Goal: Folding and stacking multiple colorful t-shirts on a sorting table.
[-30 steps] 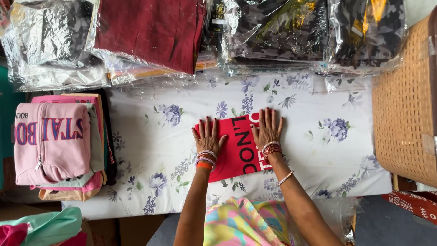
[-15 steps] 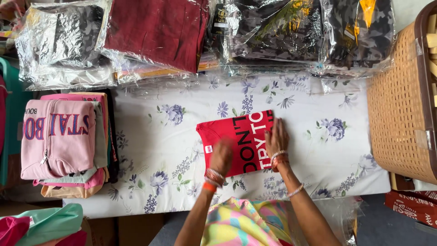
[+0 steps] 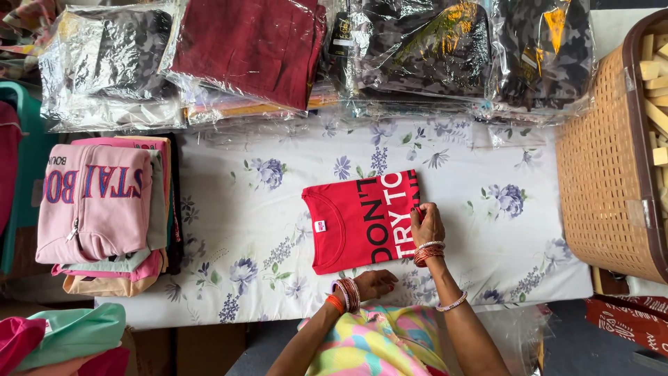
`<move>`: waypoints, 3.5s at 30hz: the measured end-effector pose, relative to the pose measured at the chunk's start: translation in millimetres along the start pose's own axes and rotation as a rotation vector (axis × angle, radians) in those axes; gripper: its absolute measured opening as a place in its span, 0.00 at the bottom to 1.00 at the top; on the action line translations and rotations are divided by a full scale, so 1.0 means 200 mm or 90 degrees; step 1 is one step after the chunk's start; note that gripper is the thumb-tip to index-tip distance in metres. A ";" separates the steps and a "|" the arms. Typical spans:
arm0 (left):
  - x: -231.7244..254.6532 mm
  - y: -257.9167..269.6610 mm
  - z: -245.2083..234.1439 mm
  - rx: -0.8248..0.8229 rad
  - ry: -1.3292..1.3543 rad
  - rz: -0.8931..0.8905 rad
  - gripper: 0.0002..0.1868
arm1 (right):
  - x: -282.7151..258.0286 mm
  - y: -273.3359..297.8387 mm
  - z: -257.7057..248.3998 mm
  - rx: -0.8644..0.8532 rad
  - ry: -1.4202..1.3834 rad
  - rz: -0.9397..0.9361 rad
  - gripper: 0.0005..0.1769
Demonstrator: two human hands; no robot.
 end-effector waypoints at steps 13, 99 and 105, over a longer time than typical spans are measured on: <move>-0.11 -0.18 0.20 -0.180 0.481 -0.036 0.22 | 0.07 -0.07 0.11 -0.283 -0.630 0.430 0.24; -0.23 3.37 -0.95 1.002 -0.535 -0.231 0.23 | -1.30 1.00 0.87 -0.503 0.209 -0.456 0.33; -0.15 3.02 -0.97 0.882 -0.299 0.058 0.19 | -0.96 0.98 0.73 -0.570 0.040 -0.328 0.26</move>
Point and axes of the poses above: each hand's wrist, its own y-axis away from the middle knuckle, its own z-axis out of the palm, x = y × z, the point moved 2 cm from there along -y, towards the middle knuckle, and after that the axes turned 7 degrees about -y, right-handed, at the moved point
